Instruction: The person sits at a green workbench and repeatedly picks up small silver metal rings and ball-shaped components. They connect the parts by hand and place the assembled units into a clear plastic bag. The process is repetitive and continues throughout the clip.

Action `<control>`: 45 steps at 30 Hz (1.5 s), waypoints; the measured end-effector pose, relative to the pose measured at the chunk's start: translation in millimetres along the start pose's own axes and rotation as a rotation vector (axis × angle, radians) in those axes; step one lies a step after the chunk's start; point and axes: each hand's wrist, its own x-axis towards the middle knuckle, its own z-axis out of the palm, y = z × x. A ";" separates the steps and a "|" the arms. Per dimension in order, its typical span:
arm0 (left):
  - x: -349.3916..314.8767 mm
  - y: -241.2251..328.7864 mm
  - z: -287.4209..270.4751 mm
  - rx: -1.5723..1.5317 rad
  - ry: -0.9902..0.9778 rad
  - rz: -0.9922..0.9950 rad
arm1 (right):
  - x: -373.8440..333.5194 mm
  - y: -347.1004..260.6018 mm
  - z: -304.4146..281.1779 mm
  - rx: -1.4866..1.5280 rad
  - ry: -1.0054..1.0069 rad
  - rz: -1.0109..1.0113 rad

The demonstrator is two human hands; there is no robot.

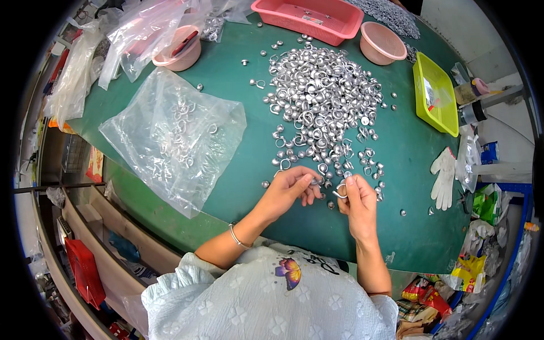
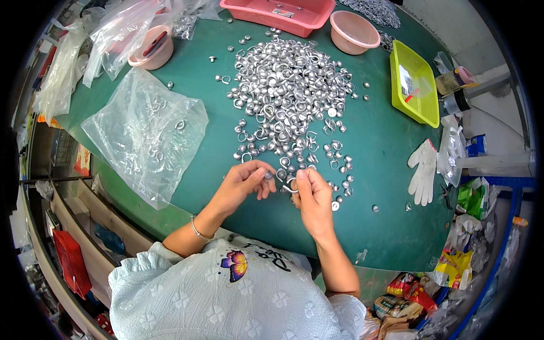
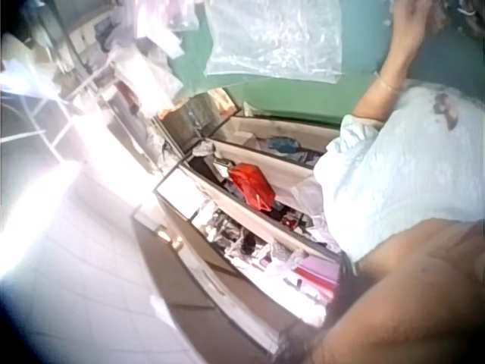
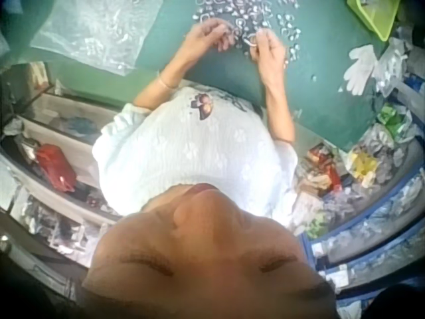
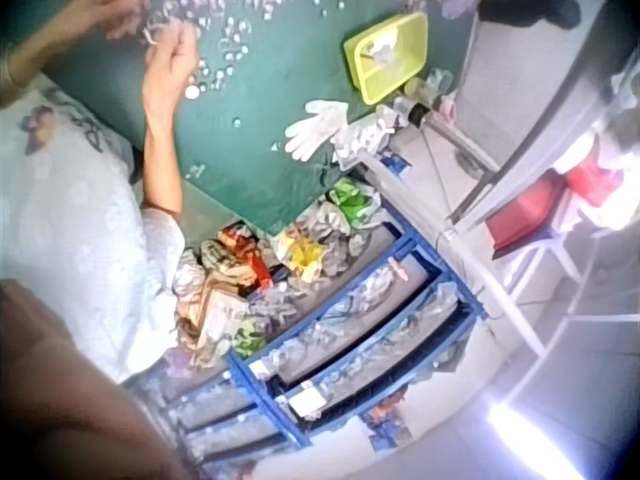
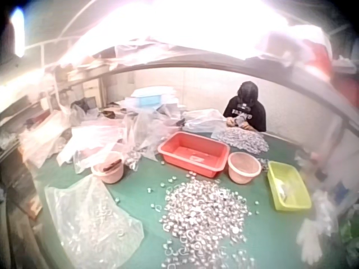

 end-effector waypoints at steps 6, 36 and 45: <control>0.9 -2.4 -0.4 -0.408 -0.195 -0.045 | -0.9 2.2 3.6 -0.007 0.044 -0.034; -3.8 -11.4 2.0 1.192 0.348 0.288 | 117.8 11.8 -12.2 -1.287 0.247 -0.372; -17.7 4.7 -23.0 1.083 0.558 0.289 | 79.4 17.0 -27.7 -1.203 0.122 -0.313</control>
